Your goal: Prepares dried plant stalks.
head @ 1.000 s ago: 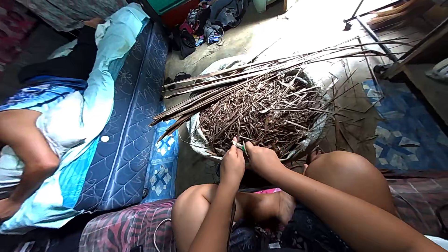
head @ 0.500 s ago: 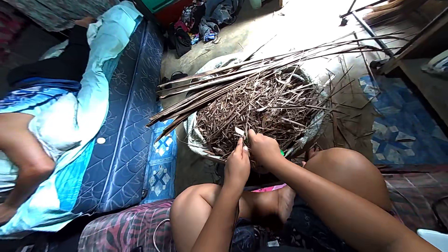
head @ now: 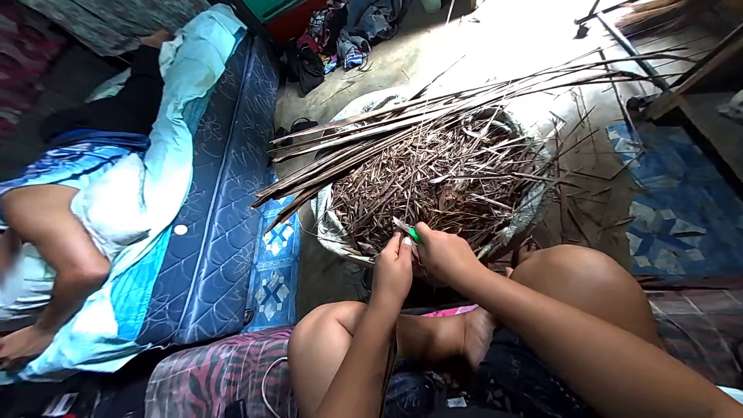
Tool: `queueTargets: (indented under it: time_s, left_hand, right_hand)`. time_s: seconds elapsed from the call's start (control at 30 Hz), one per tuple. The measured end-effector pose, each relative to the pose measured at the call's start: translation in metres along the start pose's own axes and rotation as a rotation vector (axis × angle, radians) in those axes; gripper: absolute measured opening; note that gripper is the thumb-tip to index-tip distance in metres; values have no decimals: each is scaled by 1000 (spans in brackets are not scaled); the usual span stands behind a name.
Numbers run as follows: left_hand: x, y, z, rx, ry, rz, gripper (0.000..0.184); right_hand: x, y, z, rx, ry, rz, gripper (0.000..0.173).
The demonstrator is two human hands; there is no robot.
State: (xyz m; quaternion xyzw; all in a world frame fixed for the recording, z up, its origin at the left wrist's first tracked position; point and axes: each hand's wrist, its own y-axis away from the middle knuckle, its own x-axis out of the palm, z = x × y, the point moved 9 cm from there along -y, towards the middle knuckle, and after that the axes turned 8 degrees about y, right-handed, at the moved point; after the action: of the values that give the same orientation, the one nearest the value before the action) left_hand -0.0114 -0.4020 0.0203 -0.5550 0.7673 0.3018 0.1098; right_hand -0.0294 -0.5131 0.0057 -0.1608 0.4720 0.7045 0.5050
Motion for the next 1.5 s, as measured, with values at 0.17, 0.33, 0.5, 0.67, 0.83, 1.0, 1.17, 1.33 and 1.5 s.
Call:
queueTargets:
  time_s: [0.17, 0.33, 0.5, 0.67, 0.83, 1.0, 1.17, 1.33, 1.5]
  left_hand:
    - [9, 5, -2, 6, 135, 34, 43]
    - [6, 4, -10, 48, 64, 4, 42]
    - [8, 18, -6, 57, -184, 1, 45]
    - [3, 24, -17, 91, -581, -133, 47]
    - [14, 31, -21, 157, -680, -163, 47]
    - [19, 31, -20, 198, -697, -167, 48]
    - [12, 30, -22, 233, -668, -207, 46]
    - [9, 36, -18, 221, -687, -201, 48]
    - [11, 32, -1, -113, -572, 87, 56]
  right_hand:
    - [-15, -9, -10, 76, 104, -107, 33]
    - [-21, -13, -11, 110, 144, -227, 33]
    - [-47, -27, -53, 257, 41, -270, 25]
    - [-19, 0, -12, 77, 43, -61, 32]
    - [-18, 3, -20, 185, 109, -25, 34]
    - [-37, -8, -35, 215, 88, -62, 32]
    - [-20, 3, -15, 147, 109, -18, 33]
    - [-36, -11, -38, 194, 75, -22, 34]
    - [-5, 12, -9, 107, 161, 74, 37]
